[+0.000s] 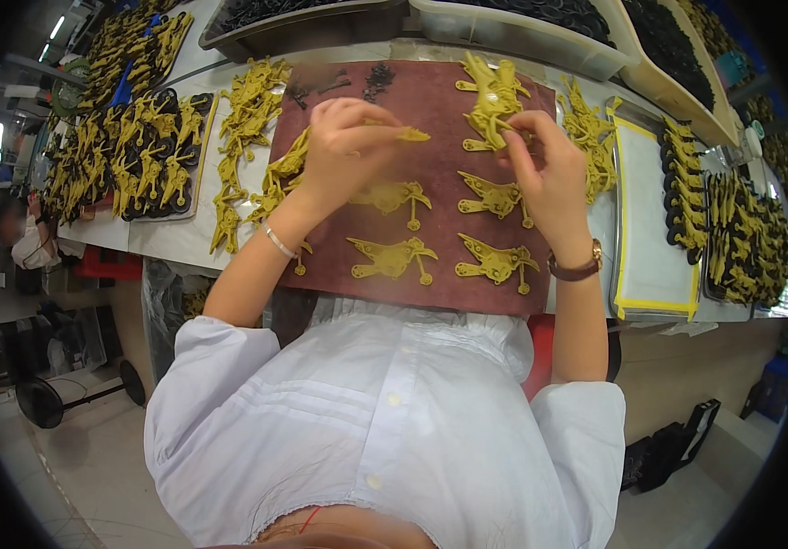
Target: The person transfers assembled toy motorcycles onto a tray, takes yellow motorcycle frame parts from a container, arranges them on a mat, and attaches black handlebar pieces to the frames by hand.
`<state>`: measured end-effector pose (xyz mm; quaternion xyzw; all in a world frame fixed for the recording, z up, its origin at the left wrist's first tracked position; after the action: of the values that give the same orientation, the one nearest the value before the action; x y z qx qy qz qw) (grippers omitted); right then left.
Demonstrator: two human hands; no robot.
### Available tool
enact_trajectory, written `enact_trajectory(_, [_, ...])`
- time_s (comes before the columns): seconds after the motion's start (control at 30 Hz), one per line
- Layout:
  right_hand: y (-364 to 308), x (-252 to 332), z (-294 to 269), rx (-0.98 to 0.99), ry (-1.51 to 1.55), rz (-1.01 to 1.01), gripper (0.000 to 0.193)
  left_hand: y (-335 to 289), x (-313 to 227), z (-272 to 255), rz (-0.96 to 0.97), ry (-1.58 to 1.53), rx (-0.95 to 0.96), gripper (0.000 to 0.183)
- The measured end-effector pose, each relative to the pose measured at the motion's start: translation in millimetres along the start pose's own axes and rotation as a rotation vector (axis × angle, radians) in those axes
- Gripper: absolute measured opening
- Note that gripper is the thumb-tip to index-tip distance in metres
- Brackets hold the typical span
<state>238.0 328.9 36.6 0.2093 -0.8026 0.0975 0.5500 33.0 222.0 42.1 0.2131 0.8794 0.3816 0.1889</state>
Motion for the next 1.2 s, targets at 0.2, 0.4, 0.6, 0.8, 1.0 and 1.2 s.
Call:
enact_trajectory(0.2, [-28.4,8.7,-30.9,-0.131,-0.134,-0.133,0.015,0.1,16.0,62.0,0.094,0.058,0.209,0.019])
enact_trajectory(0.4, [-51.4,23.8,-5.8,-0.052,-0.281,-0.273,0.023,-14.5,-1.0,51.8,-0.136,-0.132,0.598,0.034])
enact_trajectory(0.6, [-73.2,41.8,16.2,0.061,-0.173,-0.380,0.032,14.0,-71.0,24.1,-0.105,-0.473,0.122,0.024])
enact_trajectory(0.8, [-77.0,26.2,-10.5,-0.099,-0.203,-0.293,0.025,13.7,-83.1,7.7,-0.042,-0.398,0.080,0.016])
enact_trajectory(1.0, [-12.0,-41.2,-125.8,-0.523,-0.329,-0.137,0.022,-27.6,-32.2,-44.6,-0.298,-0.261,-0.079,0.010])
enact_trajectory(1.2, [34.0,-88.5,-125.3,-0.299,-0.439,-0.049,0.014,-71.9,2.0,-108.1,-0.360,0.033,-0.338,0.009])
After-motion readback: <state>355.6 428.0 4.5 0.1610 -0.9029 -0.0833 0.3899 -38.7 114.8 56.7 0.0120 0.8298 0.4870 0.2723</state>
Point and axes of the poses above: each hand's wrist, its own y-axis towards the middle knuckle, its own z-axis out of the palm, x = y × z, the point moved 7 cm from there along y, towards the middle knuckle, and after that the axes turned 14 degrees about z, right-handed, at the moved point
